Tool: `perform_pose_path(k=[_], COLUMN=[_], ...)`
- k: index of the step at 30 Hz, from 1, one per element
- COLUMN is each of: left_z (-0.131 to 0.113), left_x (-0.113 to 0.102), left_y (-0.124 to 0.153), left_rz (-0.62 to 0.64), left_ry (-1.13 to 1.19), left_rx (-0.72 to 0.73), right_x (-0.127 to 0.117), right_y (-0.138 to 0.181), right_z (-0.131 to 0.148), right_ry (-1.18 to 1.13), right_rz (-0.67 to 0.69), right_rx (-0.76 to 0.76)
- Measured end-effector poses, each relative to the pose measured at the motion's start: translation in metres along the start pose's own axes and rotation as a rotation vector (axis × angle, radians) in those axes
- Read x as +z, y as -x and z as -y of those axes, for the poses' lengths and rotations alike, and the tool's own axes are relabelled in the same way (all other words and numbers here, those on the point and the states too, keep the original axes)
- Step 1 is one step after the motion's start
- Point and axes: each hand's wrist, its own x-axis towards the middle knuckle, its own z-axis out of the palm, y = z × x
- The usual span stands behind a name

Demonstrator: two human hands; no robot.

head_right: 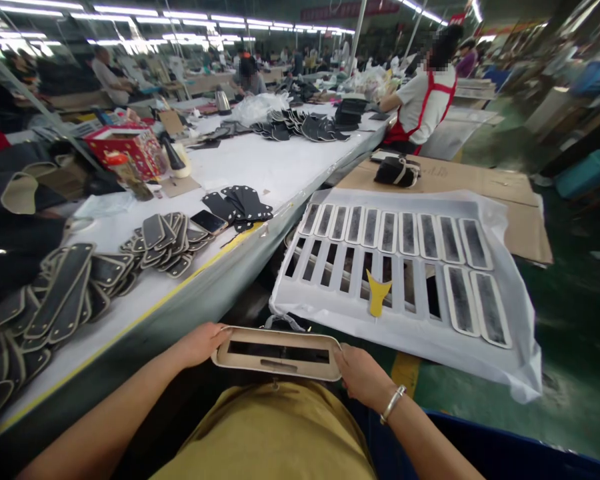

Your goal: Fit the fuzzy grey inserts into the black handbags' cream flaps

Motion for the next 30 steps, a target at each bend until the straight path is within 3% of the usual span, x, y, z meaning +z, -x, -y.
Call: perform_pose_path(k=[4,9,13,18,25,30], left_z=[0.006,0.009,0.005,-0.005,-0.021,-0.010], left_x=[0.000,0.020,0.032,0.025,0.011,0.017], left_y=[0.009,0.028,0.028,0.024,0.025,0.019], left_rz=[0.036,-0.042,-0.162,-0.146,0.022,0.077], left_ry=[0.139,0.217,0.123,0.069,-0.230,-0.413], left_rx=[0.037,-0.156,-0.199,-0.226,-0.225,-0.219], right_x=[0.000,0.002,-0.003,-0.012,-0.022,-0.022], right_y=[0.002,-0.002,-0.003,-0.004,0.002,0.002], right_z=[0.001,-0.007,-0.002,0.008,0.014,0.020], right_ry=[0.442,0.809,0.768,0.583,0.560,0.547], right_rz=[-0.014,-0.122,-0.123,-0.083,-0.020,-0.005], right_rx=[-0.173,-0.361,-0.361,-0.242,-0.213,-0.186])
